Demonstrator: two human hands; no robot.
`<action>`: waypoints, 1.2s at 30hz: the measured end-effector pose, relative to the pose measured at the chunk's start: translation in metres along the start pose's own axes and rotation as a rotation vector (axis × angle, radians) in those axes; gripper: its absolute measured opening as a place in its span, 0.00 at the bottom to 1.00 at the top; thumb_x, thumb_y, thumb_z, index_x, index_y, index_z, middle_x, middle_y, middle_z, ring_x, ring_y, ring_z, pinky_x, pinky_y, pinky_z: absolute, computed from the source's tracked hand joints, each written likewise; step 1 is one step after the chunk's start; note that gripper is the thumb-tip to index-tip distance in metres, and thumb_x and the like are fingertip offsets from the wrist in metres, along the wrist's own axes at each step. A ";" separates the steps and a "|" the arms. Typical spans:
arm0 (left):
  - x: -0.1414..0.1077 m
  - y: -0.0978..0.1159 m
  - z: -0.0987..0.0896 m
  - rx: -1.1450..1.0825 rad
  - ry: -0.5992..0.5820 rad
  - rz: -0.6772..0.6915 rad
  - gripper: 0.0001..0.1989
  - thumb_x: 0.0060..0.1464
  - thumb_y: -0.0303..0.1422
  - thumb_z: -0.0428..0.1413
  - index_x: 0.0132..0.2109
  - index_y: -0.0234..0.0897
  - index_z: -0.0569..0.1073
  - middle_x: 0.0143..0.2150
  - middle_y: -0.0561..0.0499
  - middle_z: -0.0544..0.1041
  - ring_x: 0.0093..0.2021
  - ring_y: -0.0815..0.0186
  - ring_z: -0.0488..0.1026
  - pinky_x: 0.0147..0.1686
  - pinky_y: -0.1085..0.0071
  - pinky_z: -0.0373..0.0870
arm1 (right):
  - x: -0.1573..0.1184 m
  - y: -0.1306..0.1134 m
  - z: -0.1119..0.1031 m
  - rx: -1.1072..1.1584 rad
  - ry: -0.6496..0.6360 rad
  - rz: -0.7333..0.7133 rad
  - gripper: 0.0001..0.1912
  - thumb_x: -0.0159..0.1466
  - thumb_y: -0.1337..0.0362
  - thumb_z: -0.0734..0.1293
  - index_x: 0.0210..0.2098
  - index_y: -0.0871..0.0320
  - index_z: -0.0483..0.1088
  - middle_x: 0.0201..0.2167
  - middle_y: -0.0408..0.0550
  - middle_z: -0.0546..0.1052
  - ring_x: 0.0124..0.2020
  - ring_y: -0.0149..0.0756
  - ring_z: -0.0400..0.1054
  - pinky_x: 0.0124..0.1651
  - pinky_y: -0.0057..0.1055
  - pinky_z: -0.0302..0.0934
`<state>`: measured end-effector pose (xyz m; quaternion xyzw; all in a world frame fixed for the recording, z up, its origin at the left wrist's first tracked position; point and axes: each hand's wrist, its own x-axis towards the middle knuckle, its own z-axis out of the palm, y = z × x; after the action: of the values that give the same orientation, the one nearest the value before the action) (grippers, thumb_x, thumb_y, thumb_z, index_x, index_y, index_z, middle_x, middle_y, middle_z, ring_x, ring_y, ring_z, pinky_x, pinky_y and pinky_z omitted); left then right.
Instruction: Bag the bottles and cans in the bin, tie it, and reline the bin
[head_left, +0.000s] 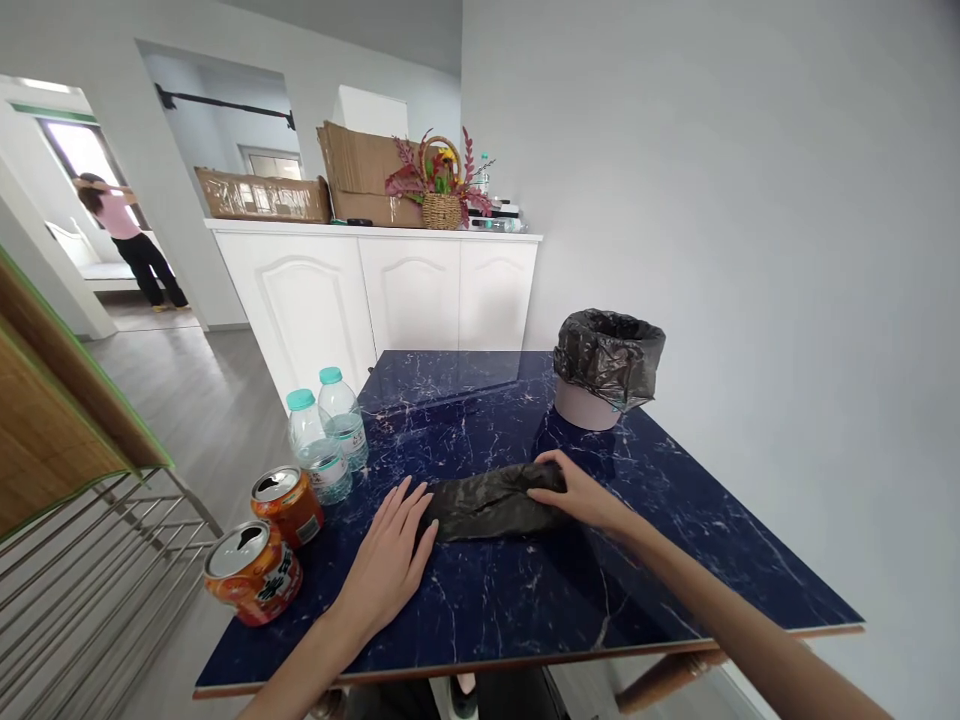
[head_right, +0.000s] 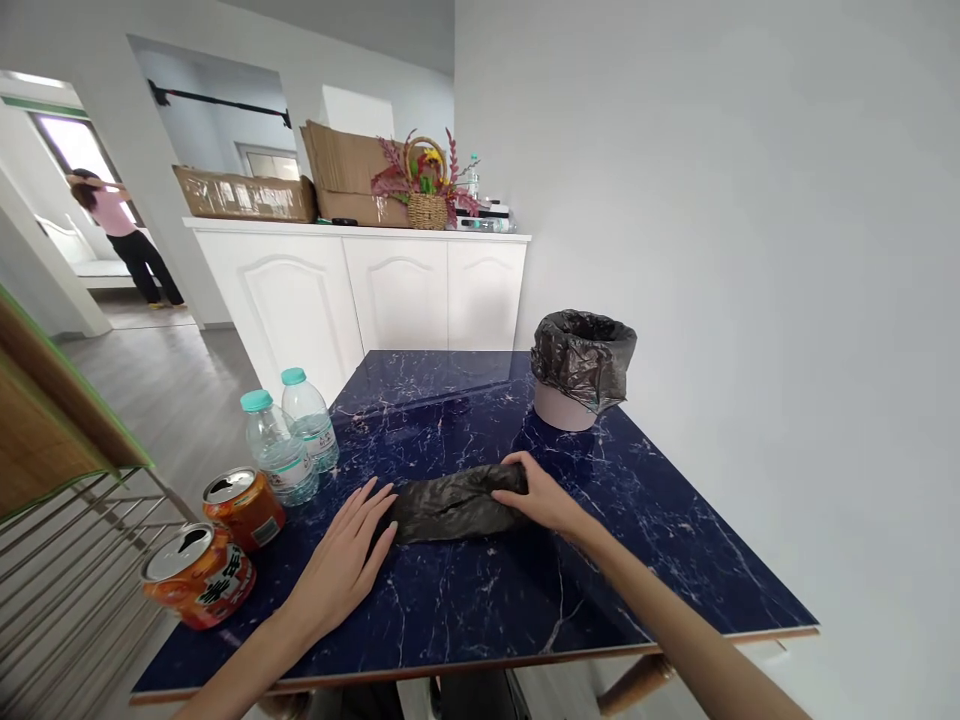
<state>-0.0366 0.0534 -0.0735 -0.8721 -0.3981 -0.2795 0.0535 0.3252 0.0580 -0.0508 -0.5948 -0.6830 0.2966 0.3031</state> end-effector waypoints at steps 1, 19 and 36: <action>0.000 -0.001 0.000 0.002 -0.002 -0.003 0.22 0.75 0.40 0.49 0.71 0.40 0.67 0.73 0.44 0.71 0.78 0.50 0.58 0.75 0.43 0.61 | -0.005 0.009 -0.015 0.022 0.025 0.034 0.27 0.66 0.46 0.70 0.58 0.51 0.65 0.53 0.50 0.80 0.50 0.45 0.77 0.49 0.39 0.73; 0.005 -0.004 0.006 -0.012 -0.104 -0.026 0.21 0.75 0.43 0.49 0.66 0.41 0.71 0.70 0.44 0.74 0.73 0.51 0.68 0.69 0.48 0.71 | -0.053 0.042 -0.141 -0.551 0.586 -0.167 0.32 0.73 0.42 0.62 0.70 0.51 0.64 0.72 0.58 0.68 0.69 0.58 0.66 0.69 0.57 0.64; -0.009 0.001 -0.001 -0.066 -0.060 -0.045 0.19 0.75 0.39 0.48 0.66 0.42 0.71 0.69 0.44 0.75 0.72 0.52 0.69 0.67 0.49 0.74 | 0.087 -0.009 -0.188 -0.702 0.689 -0.055 0.26 0.70 0.49 0.62 0.57 0.61 0.74 0.57 0.68 0.77 0.67 0.67 0.60 0.66 0.68 0.54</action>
<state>-0.0406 0.0465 -0.0775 -0.8721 -0.4098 -0.2673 0.0063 0.4542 0.1518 0.0814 -0.7062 -0.6171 -0.1737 0.3003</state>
